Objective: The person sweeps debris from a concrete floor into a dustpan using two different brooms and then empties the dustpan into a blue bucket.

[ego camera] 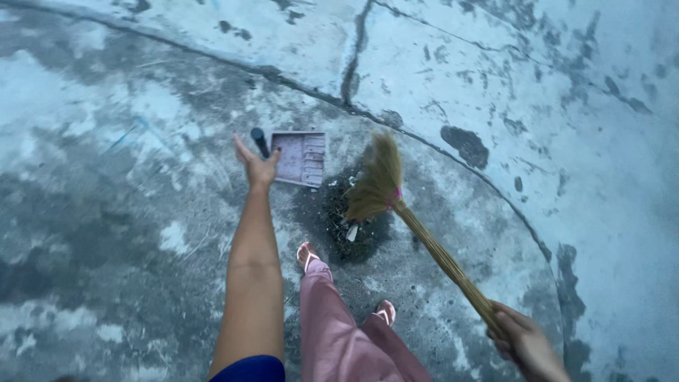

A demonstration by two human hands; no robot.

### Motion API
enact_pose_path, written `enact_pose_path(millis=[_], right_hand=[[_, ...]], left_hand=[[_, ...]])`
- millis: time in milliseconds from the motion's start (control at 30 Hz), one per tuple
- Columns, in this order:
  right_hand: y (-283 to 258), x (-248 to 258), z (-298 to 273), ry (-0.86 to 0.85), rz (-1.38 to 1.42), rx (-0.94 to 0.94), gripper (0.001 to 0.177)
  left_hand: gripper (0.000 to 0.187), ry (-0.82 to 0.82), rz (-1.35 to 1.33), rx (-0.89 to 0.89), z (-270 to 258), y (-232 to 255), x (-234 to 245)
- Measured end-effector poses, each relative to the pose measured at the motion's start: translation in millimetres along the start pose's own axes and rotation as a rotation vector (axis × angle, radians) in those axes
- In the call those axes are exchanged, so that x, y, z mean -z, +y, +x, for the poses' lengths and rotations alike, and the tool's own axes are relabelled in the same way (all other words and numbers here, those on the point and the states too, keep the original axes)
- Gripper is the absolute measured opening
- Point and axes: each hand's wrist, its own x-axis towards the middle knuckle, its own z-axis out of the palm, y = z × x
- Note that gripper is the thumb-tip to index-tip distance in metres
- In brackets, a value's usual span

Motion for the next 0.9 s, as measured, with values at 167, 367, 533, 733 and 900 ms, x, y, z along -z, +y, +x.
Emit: enact_pose_path(millis=[167,367,533,733,900], right_hand=[[-18.3,30.9,-25.2,0.128,-0.118,-0.093,0.045],[-20.6,80.2,-1.1,0.009,0.015,-0.105,0.05],[-60.6,78.2,7.1,0.015,-0.083,-0.041,0.051],[-117.1,92.6,80.6,-0.318,-0.23,0.43,0.055],[-191.5,109.4,186.0,-0.301,-0.678,0.867,0.061]], left_hand=[[0.074,-0.143,0.019,0.016,43.5,-15.6,-16.9],[0.036,-0.059,-0.14,-0.035,9.7,-26.7,-4.9],[0.029,0.043,-0.253,-0.098,-46.5,-21.3,22.4],[0.029,0.22,-0.241,-0.1,-185.8,22.3,50.6],[0.028,0.45,0.019,0.023,-364.4,83.6,50.8]])
